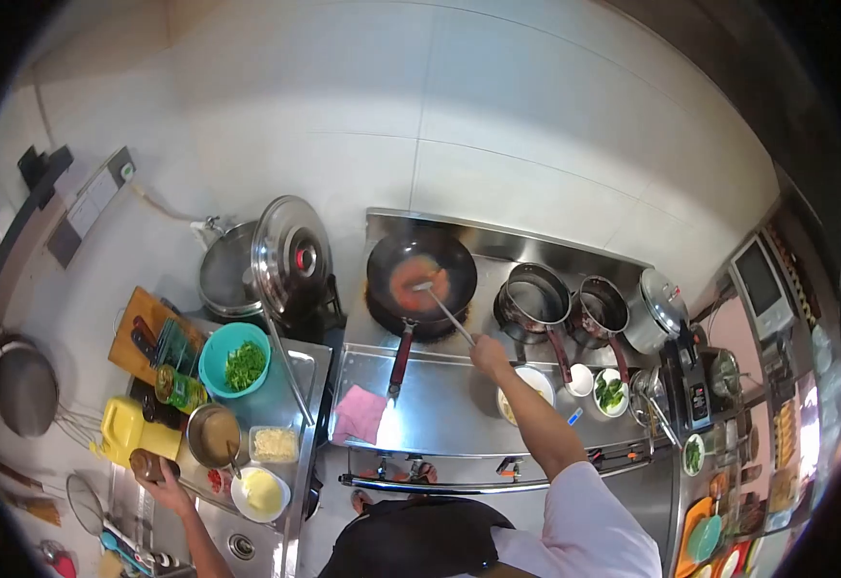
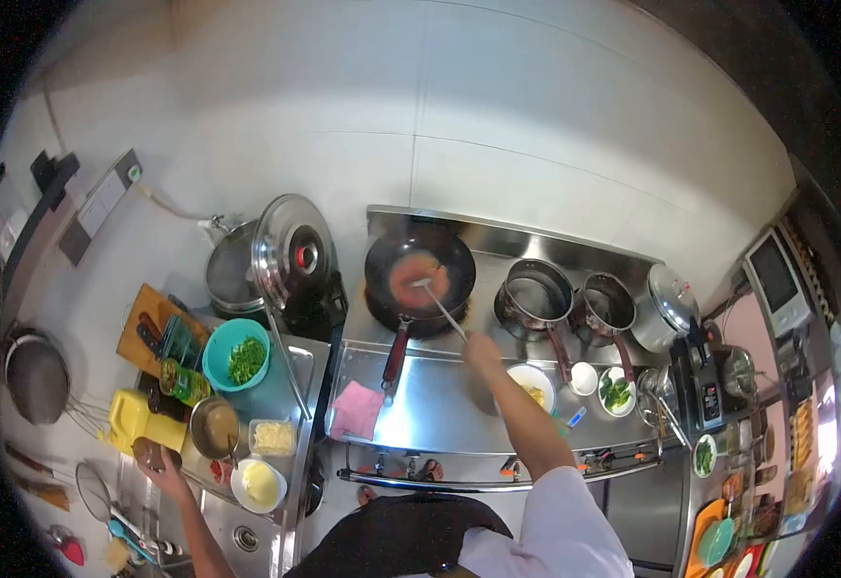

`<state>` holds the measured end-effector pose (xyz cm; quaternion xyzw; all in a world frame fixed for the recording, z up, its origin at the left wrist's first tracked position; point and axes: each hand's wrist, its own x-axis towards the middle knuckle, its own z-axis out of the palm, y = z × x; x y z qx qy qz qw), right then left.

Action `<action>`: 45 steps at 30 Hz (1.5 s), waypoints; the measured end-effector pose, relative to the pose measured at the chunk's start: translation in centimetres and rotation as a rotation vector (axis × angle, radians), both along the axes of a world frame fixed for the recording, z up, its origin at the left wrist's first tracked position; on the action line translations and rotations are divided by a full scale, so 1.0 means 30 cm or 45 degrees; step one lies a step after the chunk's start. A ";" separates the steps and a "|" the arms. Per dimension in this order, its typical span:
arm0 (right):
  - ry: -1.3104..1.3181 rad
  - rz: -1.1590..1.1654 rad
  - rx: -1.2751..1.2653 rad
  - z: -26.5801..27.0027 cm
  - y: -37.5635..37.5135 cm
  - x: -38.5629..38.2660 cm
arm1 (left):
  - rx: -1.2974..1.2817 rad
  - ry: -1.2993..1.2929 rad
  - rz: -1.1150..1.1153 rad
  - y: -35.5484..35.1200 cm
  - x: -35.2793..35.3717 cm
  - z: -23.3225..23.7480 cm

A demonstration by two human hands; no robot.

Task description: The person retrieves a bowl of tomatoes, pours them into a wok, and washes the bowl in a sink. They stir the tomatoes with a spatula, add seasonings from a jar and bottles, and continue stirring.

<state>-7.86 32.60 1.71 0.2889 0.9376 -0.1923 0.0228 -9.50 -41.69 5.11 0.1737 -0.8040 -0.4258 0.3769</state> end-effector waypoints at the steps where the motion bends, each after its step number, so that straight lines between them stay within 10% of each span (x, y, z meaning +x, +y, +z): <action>1: -0.022 -0.014 0.027 0.045 0.013 0.021 | -0.024 -0.001 0.026 0.058 0.000 0.045; 6: -0.075 -0.080 0.067 0.180 -0.002 0.143 | -0.277 -0.088 -0.221 0.306 -0.118 -0.014; 8: -0.075 -0.038 0.023 0.199 -0.014 0.166 | -0.051 -0.320 -0.639 0.660 -0.113 0.221; 13: 0.151 -0.089 -0.291 0.083 0.032 0.209 | 0.003 -0.281 -1.296 1.184 -0.323 0.120; 24: 0.539 -0.265 -0.586 0.110 0.149 0.431 | -1.594 -1.028 -1.219 1.855 -0.628 0.062; 28: 0.525 -0.287 -0.623 0.091 0.170 0.423 | -1.723 -1.044 -0.998 1.978 -0.671 0.090; 37: 0.536 -0.195 -0.568 0.065 0.130 0.424 | -1.587 -1.163 -1.031 1.833 -0.633 0.105; 45: 0.218 -0.074 -0.225 0.143 0.102 0.314 | -0.594 -0.580 -1.102 1.756 -0.461 0.040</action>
